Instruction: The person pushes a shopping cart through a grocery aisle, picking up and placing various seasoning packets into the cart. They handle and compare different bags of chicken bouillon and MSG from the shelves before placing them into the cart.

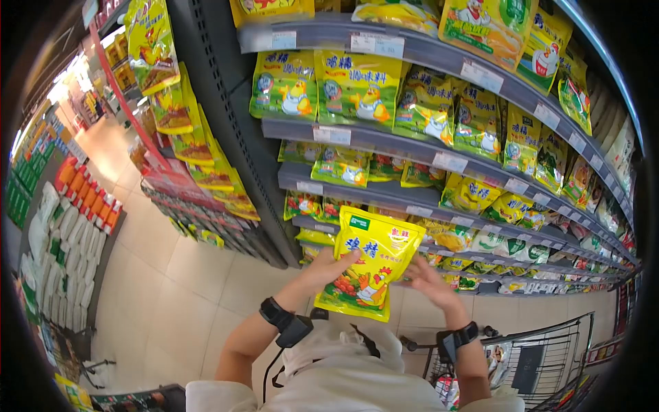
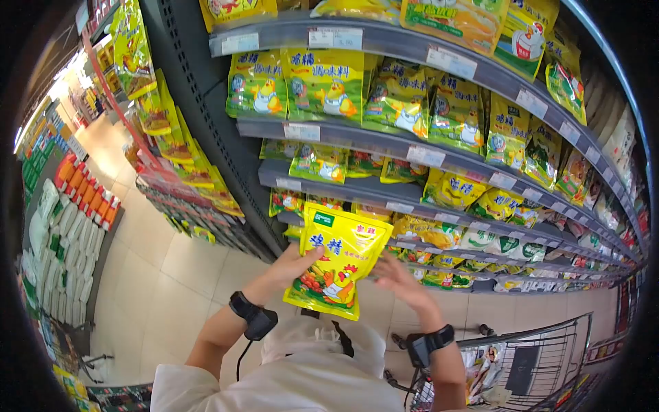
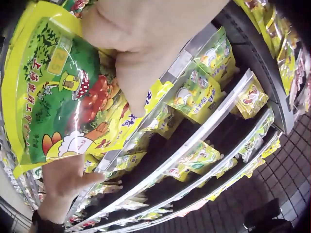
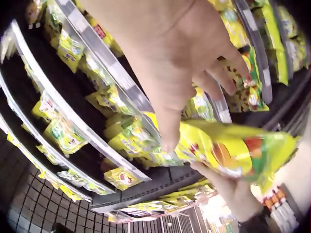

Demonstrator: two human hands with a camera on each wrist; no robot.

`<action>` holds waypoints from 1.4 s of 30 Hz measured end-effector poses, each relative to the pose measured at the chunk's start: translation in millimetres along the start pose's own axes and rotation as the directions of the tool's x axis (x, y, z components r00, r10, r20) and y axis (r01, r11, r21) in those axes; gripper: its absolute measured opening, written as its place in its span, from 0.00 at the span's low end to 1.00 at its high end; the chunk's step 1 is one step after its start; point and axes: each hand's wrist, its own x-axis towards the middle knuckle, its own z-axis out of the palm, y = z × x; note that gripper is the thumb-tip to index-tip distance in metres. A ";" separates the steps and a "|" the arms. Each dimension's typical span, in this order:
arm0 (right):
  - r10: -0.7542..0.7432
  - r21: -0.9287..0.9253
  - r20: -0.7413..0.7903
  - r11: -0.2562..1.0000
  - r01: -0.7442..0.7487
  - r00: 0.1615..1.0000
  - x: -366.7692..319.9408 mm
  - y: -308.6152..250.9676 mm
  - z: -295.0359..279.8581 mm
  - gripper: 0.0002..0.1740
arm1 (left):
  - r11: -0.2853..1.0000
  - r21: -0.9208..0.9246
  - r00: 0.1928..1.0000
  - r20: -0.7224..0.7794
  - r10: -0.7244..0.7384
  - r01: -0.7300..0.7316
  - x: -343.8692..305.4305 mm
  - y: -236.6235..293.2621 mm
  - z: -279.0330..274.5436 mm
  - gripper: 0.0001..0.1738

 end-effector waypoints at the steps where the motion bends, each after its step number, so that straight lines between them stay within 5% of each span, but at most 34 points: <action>1: -0.017 0.018 -0.045 1.000 0.017 0.999 15.0 13.0 14.1 0.30 | 1.000 -0.012 0.999 0.048 0.002 -0.001 7.0 1.5 -4.7 0.21; 3: -0.060 0.030 -0.100 0.998 0.063 0.993 41.0 18.5 38.7 0.29 | 0.996 0.029 0.997 0.010 -0.079 0.079 28.7 -9.9 -17.2 0.22; 6: 0.053 0.395 -0.394 0.911 0.117 0.918 67.6 3.1 63.3 0.20 | 1.000 0.014 0.993 0.115 0.003 -0.004 42.5 29.3 -28.2 0.25; 8: -0.002 0.339 -0.437 0.926 0.167 0.899 66.9 -4.5 63.5 0.19 | 0.812 0.498 0.952 0.151 0.265 -0.305 56.8 56.2 -39.4 0.22; 9: -0.041 0.288 -0.465 0.937 0.195 0.884 64.6 -5.7 61.5 0.19 | 0.816 0.351 0.888 0.142 0.438 -0.459 66.5 73.3 -41.8 0.24; 10: -0.050 0.250 -0.493 0.948 0.197 0.869 62.0 -2.5 55.9 0.19 | 0.496 0.697 0.764 0.118 0.634 -0.518 64.8 105.5 -42.5 0.26; 12: -0.028 0.291 -0.521 0.933 0.209 0.853 53.6 -4.8 52.4 0.20 | 0.093 0.827 0.512 0.251 0.821 -0.554 72.5 159.2 -33.6 0.29; 14: -0.025 0.319 -0.586 0.912 0.258 0.810 47.9 -3.1 46.1 0.20 | -0.330 0.874 0.283 0.438 0.853 -0.357 91.9 193.5 -24.4 0.32; 20: -0.007 0.318 -0.638 0.909 0.271 0.770 35.6 -18.6 50.7 0.20 | -0.462 0.848 0.358 0.529 0.770 -0.260 134.7 180.3 -22.5 0.38; 25: 0.018 0.310 -0.639 0.921 0.236 0.769 41.8 -11.0 42.4 0.20 | -0.457 0.843 0.397 0.537 0.744 -0.284 131.8 182.8 -26.4 0.38; 34: -0.196 0.170 -0.631 0.909 0.380 0.751 53.7 -47.4 55.6 0.17 | -0.382 0.825 0.368 0.537 0.759 -0.415 119.0 169.3 -29.2 0.28; 37: -0.173 0.134 -0.615 0.938 0.319 0.769 46.6 -33.8 53.9 0.15 | -0.001 0.751 0.532 0.469 0.705 -0.661 99.2 114.0 -32.3 0.24; 38: -0.148 0.135 -0.621 0.947 0.291 0.770 44.8 -23.7 52.5 0.15 | 0.133 0.796 0.706 0.429 0.564 -0.590 83.2 96.7 -31.6 0.24; 39: -0.123 0.137 -0.626 0.955 0.263 0.770 43.3 -13.6 51.0 0.15 | 0.432 0.760 0.871 0.377 0.316 -0.485 81.8 76.1 -35.1 0.27; 40: -0.052 0.162 -0.612 0.968 0.189 0.789 40.5 -5.0 48.2 0.15 | 0.627 0.713 0.937 0.340 0.085 -0.315 74.3 61.9 -33.0 0.31; 42: 0.008 0.203 -0.633 0.967 0.155 0.774 42.5 9.4 49.1 0.15 | 0.794 0.554 0.862 0.501 -0.078 -0.250 71.2 25.9 -34.7 0.32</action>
